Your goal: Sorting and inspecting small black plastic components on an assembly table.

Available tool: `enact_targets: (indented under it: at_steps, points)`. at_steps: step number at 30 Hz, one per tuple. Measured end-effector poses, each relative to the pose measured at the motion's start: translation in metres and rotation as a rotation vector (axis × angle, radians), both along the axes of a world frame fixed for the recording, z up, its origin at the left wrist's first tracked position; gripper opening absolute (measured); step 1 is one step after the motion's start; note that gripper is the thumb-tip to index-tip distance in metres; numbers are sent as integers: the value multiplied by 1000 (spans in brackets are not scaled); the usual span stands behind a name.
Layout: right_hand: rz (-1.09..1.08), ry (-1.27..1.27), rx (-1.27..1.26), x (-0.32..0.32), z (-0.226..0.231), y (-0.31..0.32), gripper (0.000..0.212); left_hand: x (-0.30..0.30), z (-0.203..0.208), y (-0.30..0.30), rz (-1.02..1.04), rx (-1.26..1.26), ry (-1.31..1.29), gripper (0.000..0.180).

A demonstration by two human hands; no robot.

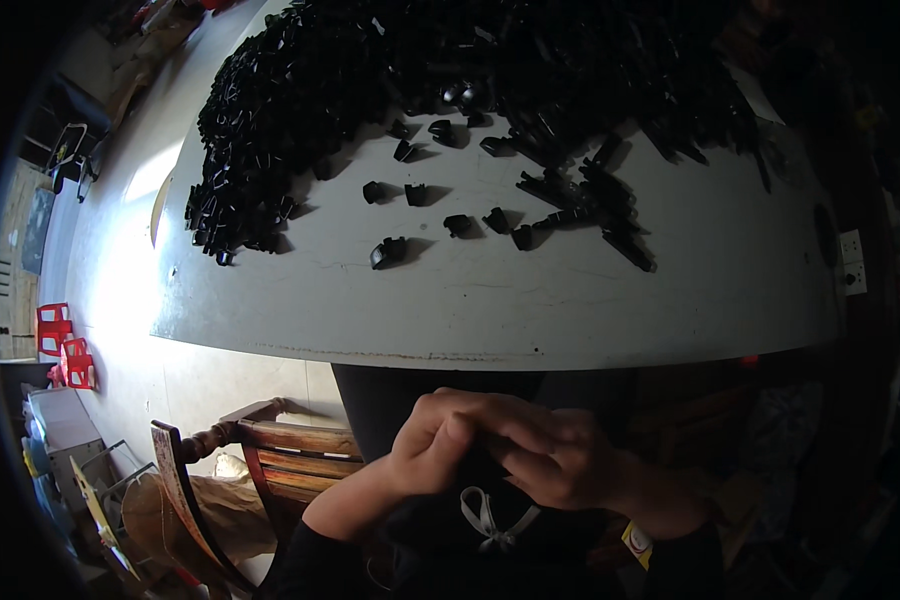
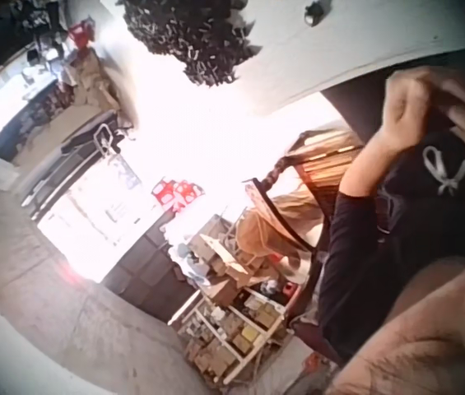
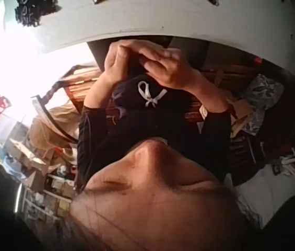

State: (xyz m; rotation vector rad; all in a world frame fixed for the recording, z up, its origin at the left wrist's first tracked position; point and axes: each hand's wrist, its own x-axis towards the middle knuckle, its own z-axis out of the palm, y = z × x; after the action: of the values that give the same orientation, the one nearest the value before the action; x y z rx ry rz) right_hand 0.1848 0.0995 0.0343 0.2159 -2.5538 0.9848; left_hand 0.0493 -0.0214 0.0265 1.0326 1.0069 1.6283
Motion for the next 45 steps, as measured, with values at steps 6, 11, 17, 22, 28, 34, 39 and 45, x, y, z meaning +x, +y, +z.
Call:
enact_targets:
  at_steps: [6, 11, 17, 22, 28, 34, 39, 45]
  points:
    - [-12, 2, -5, -6, -4, -8, 40, 3, -23, -3, -29, 98, -31, 59]
    - [-240, -150, -56, -11, -19, 49, 31, -23, -30, 28, 479, -153, 456, 17]
    - [-628, -189, 370, -60, -33, 111, 36, -34, -35, 92, 636, -293, 1112, 19]
    - [-596, -265, 549, -68, -33, 108, 34, -36, -44, 103, 674, -447, 1449, 21]
    - [-513, -219, 578, -53, -30, 96, 25, -39, -42, 77, 669, -337, 1309, 14]
    - [-321, -163, 233, -17, -19, 68, 33, -35, -23, 27, 518, -167, 700, 20]
    - [-223, -66, 115, -12, 1, 51, 42, -28, -4, 8, 517, -148, 738, 19]
    - [-222, -120, 221, -11, 9, 45, 28, -23, 0, 1, 492, -119, 708, 18]
